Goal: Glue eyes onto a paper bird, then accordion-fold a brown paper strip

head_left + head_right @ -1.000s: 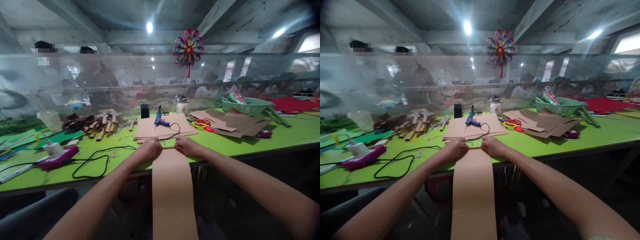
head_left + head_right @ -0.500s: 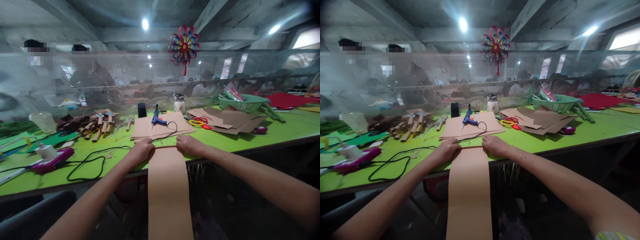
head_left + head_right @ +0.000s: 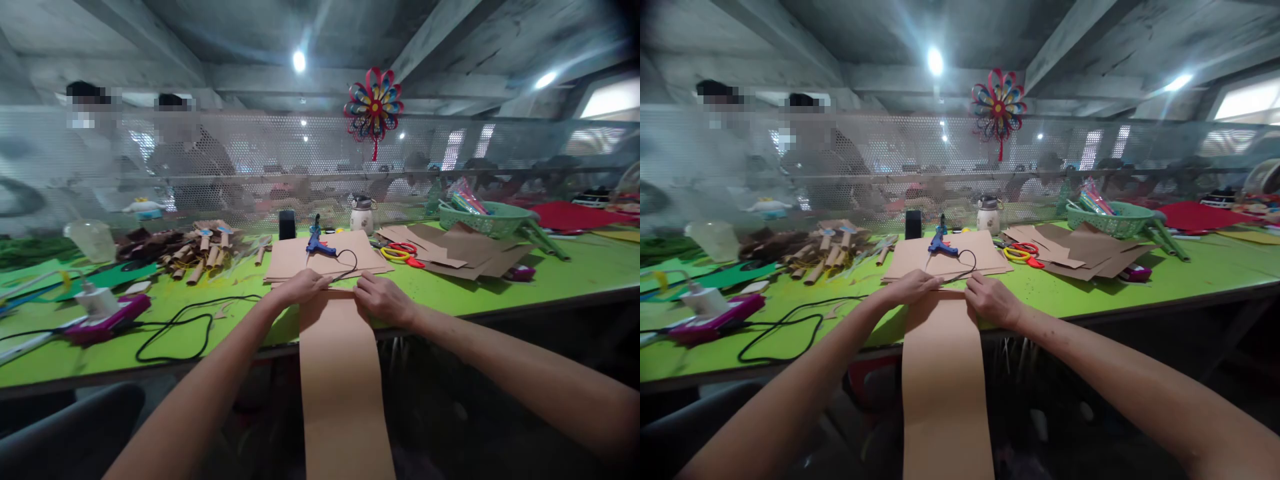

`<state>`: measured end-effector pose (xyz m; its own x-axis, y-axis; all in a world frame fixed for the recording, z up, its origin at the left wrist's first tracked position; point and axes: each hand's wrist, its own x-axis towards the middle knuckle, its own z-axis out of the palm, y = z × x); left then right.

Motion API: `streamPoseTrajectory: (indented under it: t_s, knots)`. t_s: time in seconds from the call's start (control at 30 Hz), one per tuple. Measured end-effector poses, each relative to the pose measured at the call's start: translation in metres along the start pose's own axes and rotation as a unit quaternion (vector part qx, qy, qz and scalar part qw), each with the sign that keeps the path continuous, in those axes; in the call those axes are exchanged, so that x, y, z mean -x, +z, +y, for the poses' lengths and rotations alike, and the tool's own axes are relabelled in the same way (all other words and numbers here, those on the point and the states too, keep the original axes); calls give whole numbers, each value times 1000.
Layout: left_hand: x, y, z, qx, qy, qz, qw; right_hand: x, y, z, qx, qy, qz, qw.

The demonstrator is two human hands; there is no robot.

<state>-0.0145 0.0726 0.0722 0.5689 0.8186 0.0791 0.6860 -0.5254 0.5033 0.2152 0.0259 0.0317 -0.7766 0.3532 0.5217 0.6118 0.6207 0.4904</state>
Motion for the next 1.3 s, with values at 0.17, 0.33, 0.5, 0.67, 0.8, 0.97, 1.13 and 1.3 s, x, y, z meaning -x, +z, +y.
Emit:
streamPoseTrajectory:
  t_s: [0.17, 0.33, 0.5, 0.67, 0.8, 0.97, 1.13, 1.3]
  knots:
    - [10, 4, -3, 56, -4, -67, 996, 2, 0, 0, -7, 14, 6, 1000]
    - [19, 5, 1, 129, -7, -78, 989, 4, -2, -1, -23, 43, 27, 998]
    - [24, 7, 10, 184, -37, -85, 978, 6, 0, -1, -32, 64, 46, 996]
    - [24, 10, 17, 203, -57, -77, 974, 10, 0, -1, -22, 89, 53, 994]
    - [21, 12, 20, 198, -59, -67, 976, 10, -1, -2, -20, 110, 63, 992]
    - [19, 14, 17, 204, -45, -66, 976, 10, 0, -2, -43, 119, 56, 990]
    - [21, 16, 8, 190, -28, -54, 980, 13, 1, -2, -139, 141, 65, 978]
    - [22, 16, -1, 162, -18, -27, 986, 6, -3, 1, -366, 260, 75, 891]
